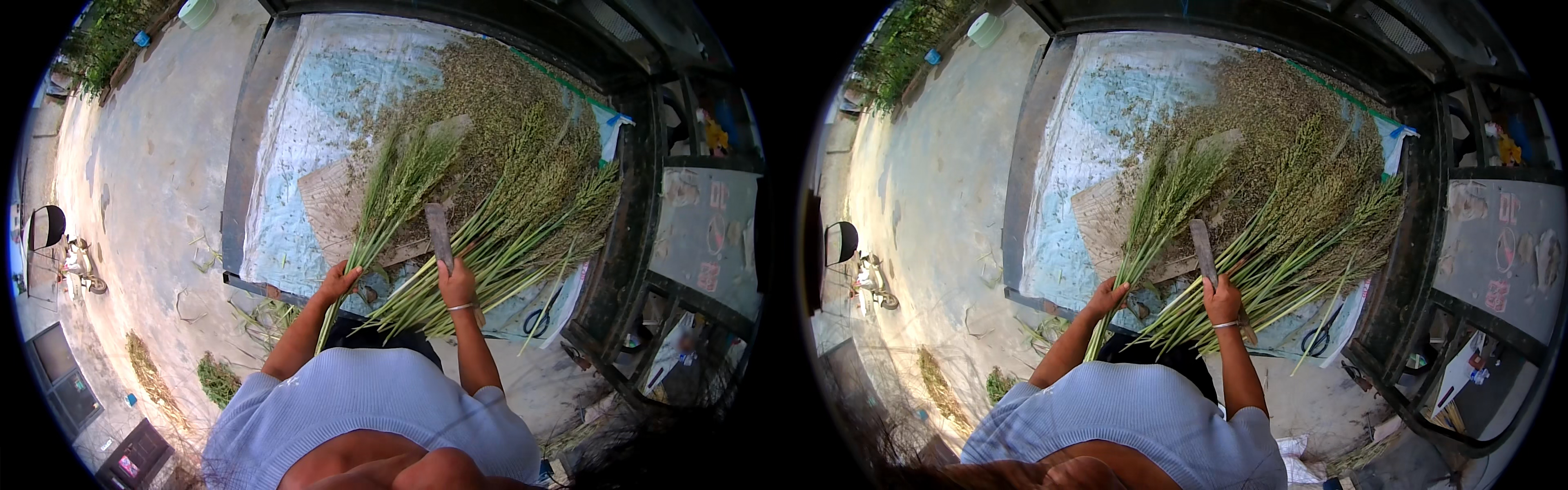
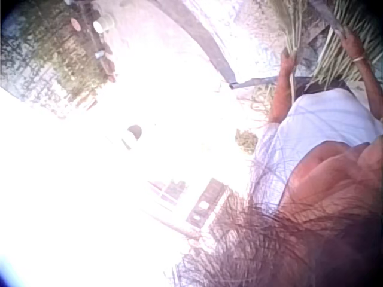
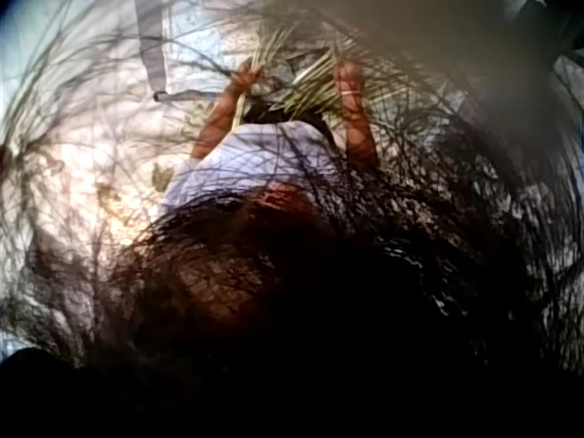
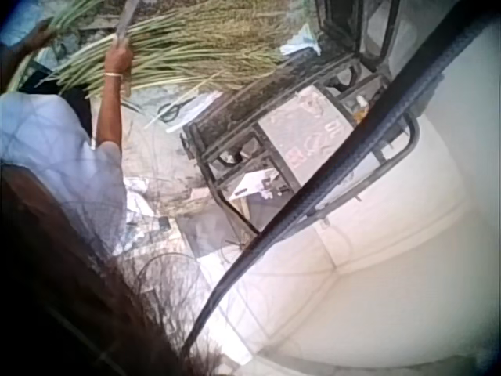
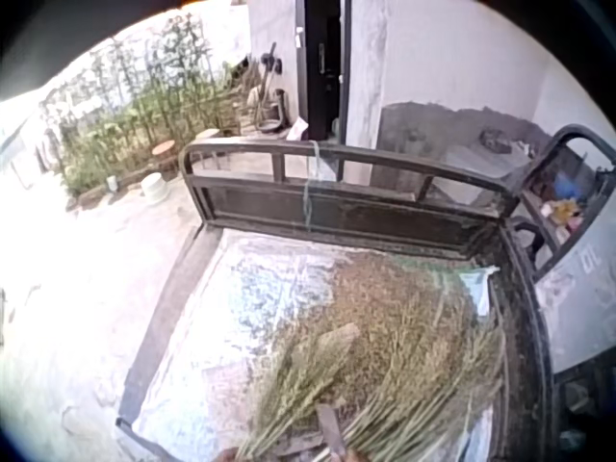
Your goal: The person holds bundles of grain stalks and repeatedly strikes them against a wooden board to separate the grain heads from the stems. The person uses both hands to align and swing the stalks, then places the processed stalks back onto the pile.
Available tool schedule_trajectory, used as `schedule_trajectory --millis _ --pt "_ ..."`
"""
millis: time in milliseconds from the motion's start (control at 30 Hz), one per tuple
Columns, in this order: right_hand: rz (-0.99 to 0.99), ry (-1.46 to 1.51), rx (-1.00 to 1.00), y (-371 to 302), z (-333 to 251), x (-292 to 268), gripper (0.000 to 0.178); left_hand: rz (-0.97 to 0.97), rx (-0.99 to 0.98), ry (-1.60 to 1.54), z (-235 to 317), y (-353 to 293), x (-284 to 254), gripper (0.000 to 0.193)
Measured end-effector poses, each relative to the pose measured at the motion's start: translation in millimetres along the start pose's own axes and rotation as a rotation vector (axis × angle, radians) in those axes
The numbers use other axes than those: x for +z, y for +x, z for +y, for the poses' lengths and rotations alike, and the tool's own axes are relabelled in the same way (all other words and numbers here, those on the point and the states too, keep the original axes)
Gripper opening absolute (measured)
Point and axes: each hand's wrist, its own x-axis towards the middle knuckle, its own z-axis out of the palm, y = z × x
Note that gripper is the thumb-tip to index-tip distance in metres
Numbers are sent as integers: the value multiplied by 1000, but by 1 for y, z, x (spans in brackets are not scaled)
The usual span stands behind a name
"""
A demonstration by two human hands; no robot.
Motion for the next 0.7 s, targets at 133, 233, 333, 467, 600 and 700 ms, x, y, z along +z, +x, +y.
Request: schedule_trajectory --millis 133,233,333,467,600,700 --pt "-19 -66 -99 1 -5 -2 31 -42 -196 -174 -3 6 -3 40" --pt "-95 -61 -173 5 -6 2 31 -57 -330 -251 0 12 -6 45" --pt "-120 -37 -231 16 -9 8 30 -85 -323 -175 -5 20 -12 43" --pt "-176 -68 -317 27 -23 5 28 15 -273 -64 -6 22 -4 46" --pt "-180 -51 -472 32 -35 21 24 50 -402 135 9 17 -5 43" --pt "-157 -59 -615 38 -45 35 23 -26 -380 -75 5 15 -5 45"
